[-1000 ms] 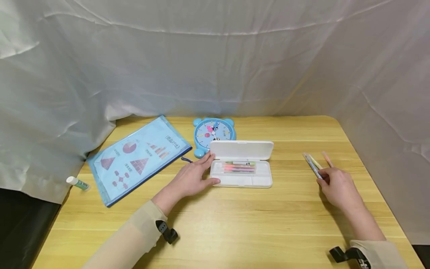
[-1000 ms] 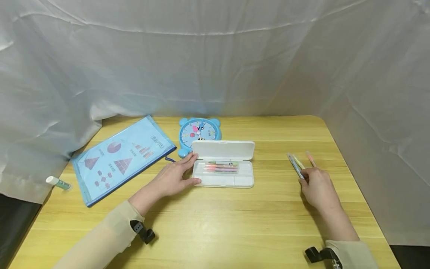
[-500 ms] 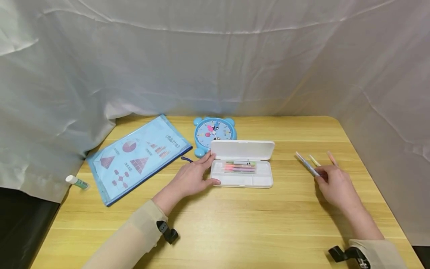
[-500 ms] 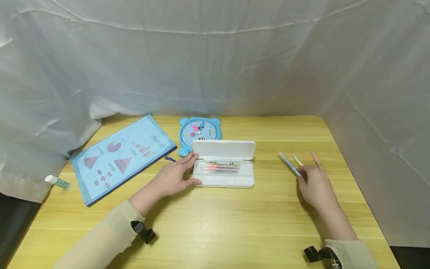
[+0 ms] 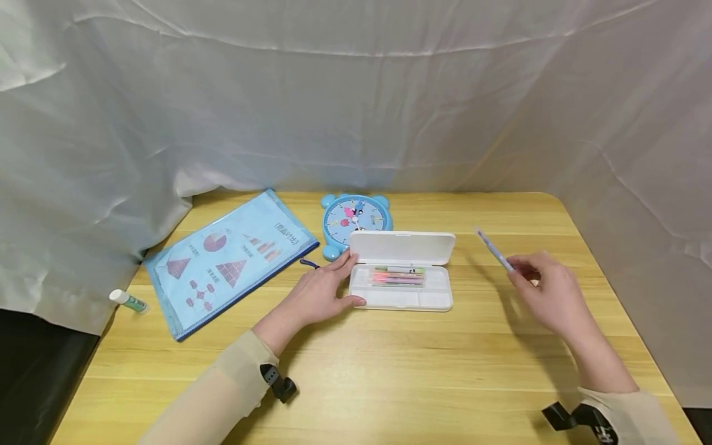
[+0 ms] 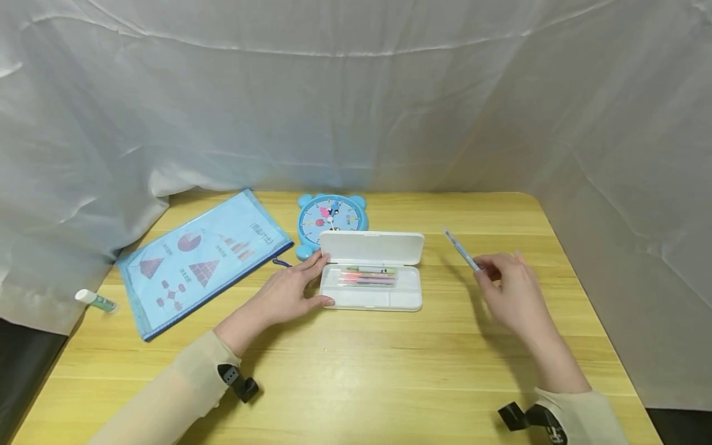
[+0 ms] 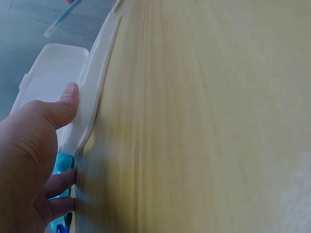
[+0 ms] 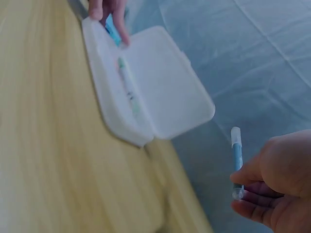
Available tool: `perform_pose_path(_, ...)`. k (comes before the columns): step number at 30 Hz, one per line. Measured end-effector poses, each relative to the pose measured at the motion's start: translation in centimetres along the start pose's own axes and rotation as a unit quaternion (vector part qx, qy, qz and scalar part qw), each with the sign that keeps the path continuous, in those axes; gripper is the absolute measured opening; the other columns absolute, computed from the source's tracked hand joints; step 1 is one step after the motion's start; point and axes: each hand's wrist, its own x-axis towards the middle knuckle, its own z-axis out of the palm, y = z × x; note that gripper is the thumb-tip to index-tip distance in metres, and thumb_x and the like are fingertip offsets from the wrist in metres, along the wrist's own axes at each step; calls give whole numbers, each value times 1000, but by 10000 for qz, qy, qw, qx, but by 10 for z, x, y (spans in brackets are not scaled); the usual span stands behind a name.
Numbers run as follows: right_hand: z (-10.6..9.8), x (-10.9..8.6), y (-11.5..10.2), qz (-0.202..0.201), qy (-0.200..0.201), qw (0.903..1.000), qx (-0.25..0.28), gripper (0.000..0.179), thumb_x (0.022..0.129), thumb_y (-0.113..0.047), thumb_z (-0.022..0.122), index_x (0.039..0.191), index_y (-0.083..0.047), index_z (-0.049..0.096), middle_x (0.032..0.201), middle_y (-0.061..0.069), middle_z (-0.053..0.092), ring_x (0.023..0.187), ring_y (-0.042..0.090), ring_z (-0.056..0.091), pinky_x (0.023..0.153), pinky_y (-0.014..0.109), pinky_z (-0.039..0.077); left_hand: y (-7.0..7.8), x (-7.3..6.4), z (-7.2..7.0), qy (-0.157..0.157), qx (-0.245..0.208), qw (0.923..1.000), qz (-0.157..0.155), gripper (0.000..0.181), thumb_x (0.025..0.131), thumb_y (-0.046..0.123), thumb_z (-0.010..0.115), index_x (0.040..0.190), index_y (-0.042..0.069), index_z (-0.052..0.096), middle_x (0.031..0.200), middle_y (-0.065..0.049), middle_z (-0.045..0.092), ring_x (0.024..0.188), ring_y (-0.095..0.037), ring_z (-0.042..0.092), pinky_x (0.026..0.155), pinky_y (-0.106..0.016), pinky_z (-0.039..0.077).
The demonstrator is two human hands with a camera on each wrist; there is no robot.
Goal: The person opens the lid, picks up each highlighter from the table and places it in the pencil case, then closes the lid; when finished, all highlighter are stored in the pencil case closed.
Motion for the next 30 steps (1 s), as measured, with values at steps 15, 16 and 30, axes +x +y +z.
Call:
perform_pose_path(15,14,19,-58,-1270,-57,9919,52,21,92,3,80,110,-7,79,97,-2,74,86,17,70,72,18,47,-1,1,-2,-52,86,9999,6,103,91,70,70,168,16,28,172,-7,25,130,-35,61,72,-35,52)
perform_pose_path(16,17,20,-60,-1359,-130,9905,155,21,92,5,79,110,-6,79,97,-2,74,86,17,70,73,17,48,-1,1,-2,-61,86,9999,7,102,91,70,70,168,17,28,172,-6,24,130,-35,61,72,-35,51)
perform_pose_path(30,73,30,-75,-1934,-1327,9702,616,23,91,11,75,111,-1,77,101,5,72,88,16,69,77,42,60,0,2,-4,-120,37,9999,-48,103,90,71,71,168,18,28,172,-5,25,124,-33,64,67,-33,49)
